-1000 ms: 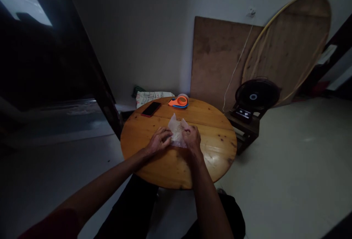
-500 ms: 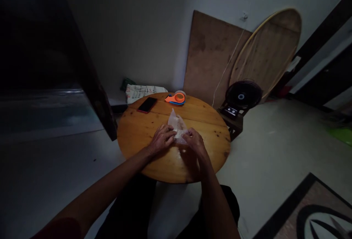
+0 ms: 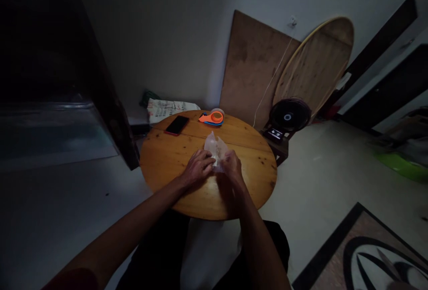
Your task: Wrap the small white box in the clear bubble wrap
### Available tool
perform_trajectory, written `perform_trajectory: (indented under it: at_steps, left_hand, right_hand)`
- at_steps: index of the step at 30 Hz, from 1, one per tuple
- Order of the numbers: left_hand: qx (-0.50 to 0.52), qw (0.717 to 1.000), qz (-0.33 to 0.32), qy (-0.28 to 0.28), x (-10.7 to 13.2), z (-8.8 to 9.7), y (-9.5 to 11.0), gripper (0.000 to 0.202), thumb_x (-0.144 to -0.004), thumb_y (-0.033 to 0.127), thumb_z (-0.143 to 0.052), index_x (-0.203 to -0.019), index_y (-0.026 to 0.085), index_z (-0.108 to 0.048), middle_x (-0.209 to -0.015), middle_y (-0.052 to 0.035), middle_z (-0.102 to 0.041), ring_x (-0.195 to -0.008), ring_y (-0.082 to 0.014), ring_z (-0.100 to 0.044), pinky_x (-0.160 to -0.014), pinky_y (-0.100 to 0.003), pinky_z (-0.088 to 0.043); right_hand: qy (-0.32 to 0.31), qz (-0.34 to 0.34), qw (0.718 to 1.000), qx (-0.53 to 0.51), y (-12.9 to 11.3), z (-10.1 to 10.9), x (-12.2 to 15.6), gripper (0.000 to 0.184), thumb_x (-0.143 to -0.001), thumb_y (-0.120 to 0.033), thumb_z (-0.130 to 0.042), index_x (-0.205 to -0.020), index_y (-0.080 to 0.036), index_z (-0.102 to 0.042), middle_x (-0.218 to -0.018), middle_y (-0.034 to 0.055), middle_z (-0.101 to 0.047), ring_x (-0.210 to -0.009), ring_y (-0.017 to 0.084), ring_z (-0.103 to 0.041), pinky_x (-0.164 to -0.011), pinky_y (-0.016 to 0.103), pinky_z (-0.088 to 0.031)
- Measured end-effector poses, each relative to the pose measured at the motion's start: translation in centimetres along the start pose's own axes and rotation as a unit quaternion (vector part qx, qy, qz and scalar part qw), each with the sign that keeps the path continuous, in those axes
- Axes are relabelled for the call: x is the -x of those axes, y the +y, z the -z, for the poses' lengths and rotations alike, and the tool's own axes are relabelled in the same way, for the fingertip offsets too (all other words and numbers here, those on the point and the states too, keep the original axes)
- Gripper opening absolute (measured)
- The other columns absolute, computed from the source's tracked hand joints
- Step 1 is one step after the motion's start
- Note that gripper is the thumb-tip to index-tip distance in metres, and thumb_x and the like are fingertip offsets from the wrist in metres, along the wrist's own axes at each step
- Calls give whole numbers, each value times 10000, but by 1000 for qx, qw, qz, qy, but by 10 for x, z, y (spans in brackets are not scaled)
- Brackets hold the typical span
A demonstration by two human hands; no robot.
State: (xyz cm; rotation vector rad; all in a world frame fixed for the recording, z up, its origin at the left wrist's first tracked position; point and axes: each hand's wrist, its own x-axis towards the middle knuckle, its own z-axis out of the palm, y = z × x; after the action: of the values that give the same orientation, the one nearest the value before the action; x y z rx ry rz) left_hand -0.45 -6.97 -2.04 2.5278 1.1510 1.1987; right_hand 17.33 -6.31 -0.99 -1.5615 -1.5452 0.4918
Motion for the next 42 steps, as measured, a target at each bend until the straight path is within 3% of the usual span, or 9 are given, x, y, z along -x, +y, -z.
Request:
perform_trajectory:
  at_steps: [4, 8, 18, 22, 25, 31, 36, 39, 42]
  left_hand:
    - [-4, 1000, 2, -17, -1, 1, 0, 246, -825, 161, -526, -990, 227, -695, -1064, -60, -571, -1022, -220, -477, -903, -375, -397]
    - [-8, 1000, -1, -19, -2, 0, -1, 240, -825, 171, -534, -987, 228, -701, -1076, -61, -569, -1023, -223, -473, -897, -374, -395]
    - [53, 998, 20, -5, -5, 1, 0, 206, -835, 169, -516, -950, 200, -684, -1022, -58, -591, -1006, -208, -494, -920, -362, -399]
    - [100, 992, 76, 10, -6, 2, 3, 174, -800, 166, -537, -962, 185, -598, -961, -49, -602, -956, -206, -507, -883, -344, -424]
    - [133, 985, 111, 17, -6, 2, 4, 257, -771, 178, -566, -1027, 185, -548, -1006, -56, -592, -985, -215, -507, -870, -339, -438]
    - [200, 968, 145, 39, -6, 1, 0, 403, -723, 116, -567, -1117, 179, -511, -1027, -55, -585, -973, -195, -533, -878, -326, -446]
    - [189, 963, 173, 79, -7, 0, -3, 184, -731, 128, -558, -908, 173, -575, -944, -44, -582, -897, -176, -548, -818, -291, -450]
    - [179, 962, 198, 61, -11, -1, -1, 38, -751, 167, -561, -779, 175, -586, -841, -26, -574, -801, -160, -545, -735, -267, -441]
    - [159, 962, 223, 15, -17, 0, 1, 58, -752, 202, -585, -701, 174, -588, -791, -18, -571, -758, -150, -536, -690, -254, -418]
  right_hand:
    - [8, -71, 990, -122, -2, -7, -7, 551, -615, -330, -617, -1132, -190, -490, -660, -57, -523, -530, 114, -480, -458, 221, -396]
    - [4, -108, 975, -194, -12, -10, -7, 741, -560, -375, -688, -1222, -161, -434, -657, -61, -509, -520, 119, -497, -428, 226, -404]
    - [-8, -80, 986, -148, -31, -15, -3, 627, -644, -389, -664, -1194, -136, -500, -647, -16, -575, -543, 145, -549, -460, 245, -433]
    - [-35, -88, 982, -165, -36, -10, 2, 622, -702, -361, -606, -1252, -110, -460, -649, -9, -605, -528, 137, -549, -447, 235, -433]
    - [-65, -77, 979, -177, -36, -8, 5, 591, -704, -312, -605, -1248, -128, -468, -789, 41, -670, -582, 140, -582, -492, 250, -469]
    - [-109, -4, 994, -10, -33, -11, 7, 618, -673, -138, -584, -1280, -167, -469, -1005, 78, -681, -753, 166, -632, -667, 291, -516]
    - [-113, 112, 975, 158, -53, -13, 19, 535, -738, -100, -502, -1270, -147, -471, -1011, 97, -682, -876, 200, -635, -781, 301, -485]
    - [-138, 120, 961, 206, -69, -8, 25, 492, -758, -103, -494, -1248, -139, -474, -1003, 108, -691, -882, 213, -635, -761, 283, -466]
    - [-179, 104, 951, 232, -77, 0, 25, 524, -771, -98, -481, -1293, -131, -443, -997, 107, -701, -864, 215, -641, -729, 270, -452]
